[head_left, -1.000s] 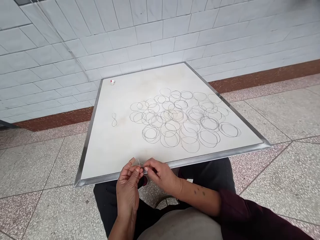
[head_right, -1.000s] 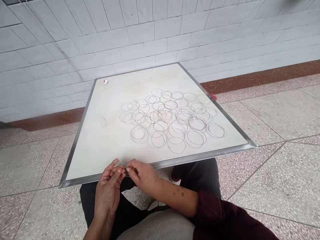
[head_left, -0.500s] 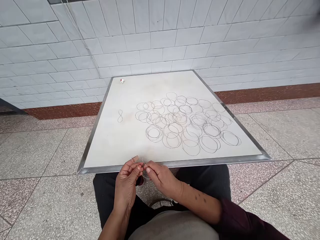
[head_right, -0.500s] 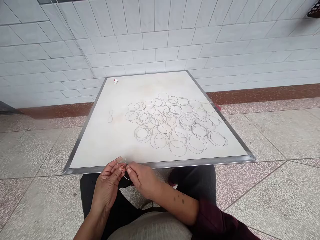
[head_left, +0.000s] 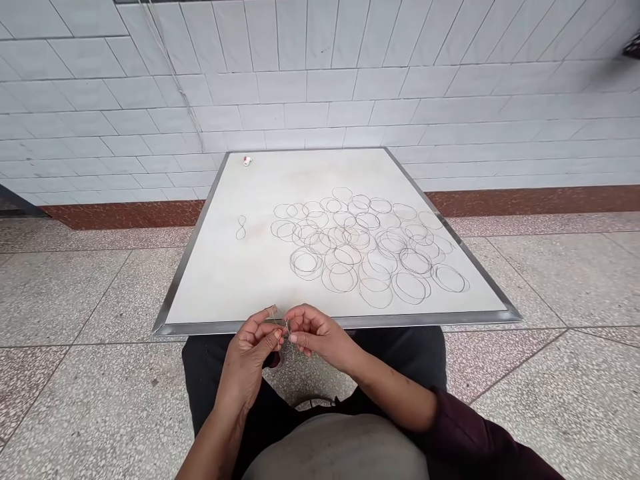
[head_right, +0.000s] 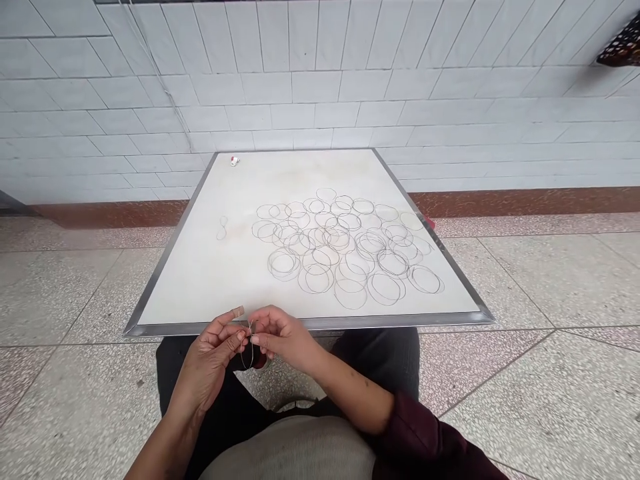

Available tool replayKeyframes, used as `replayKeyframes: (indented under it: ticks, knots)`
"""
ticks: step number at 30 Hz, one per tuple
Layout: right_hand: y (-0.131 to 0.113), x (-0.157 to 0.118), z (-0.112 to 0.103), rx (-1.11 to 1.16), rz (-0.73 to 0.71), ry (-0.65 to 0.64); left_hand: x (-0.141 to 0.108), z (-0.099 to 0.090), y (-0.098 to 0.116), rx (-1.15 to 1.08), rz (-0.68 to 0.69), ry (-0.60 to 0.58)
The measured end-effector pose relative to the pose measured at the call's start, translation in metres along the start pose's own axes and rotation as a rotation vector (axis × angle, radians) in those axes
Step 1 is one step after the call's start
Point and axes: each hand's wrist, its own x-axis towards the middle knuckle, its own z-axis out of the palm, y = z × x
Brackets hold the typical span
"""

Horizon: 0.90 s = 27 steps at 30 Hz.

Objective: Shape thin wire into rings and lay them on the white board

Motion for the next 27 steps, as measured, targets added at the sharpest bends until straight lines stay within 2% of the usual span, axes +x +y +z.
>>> replayKeyframes:
  ticks: [5,12,18,21,27]
  knots:
    - [-0.004,-0.005,0.001,-0.006,-0.010,0.032,-0.004,0.001,0.000,0.035,0.050,-0.007]
    - [-0.002,-0.004,0.002,0.069,-0.043,0.001,-0.013,0.004,0.006,0.127,0.095,0.003]
    - [0.002,-0.004,0.008,0.087,-0.079,0.072,-0.014,0.005,0.001,0.034,0.102,-0.003]
    - [0.002,-0.004,0.011,0.089,-0.063,0.106,-0.015,0.007,0.000,-0.035,0.059,0.010]
    - [0.000,-0.005,0.014,0.103,-0.037,0.125,-0.017,0.010,-0.004,-0.054,0.063,0.000]
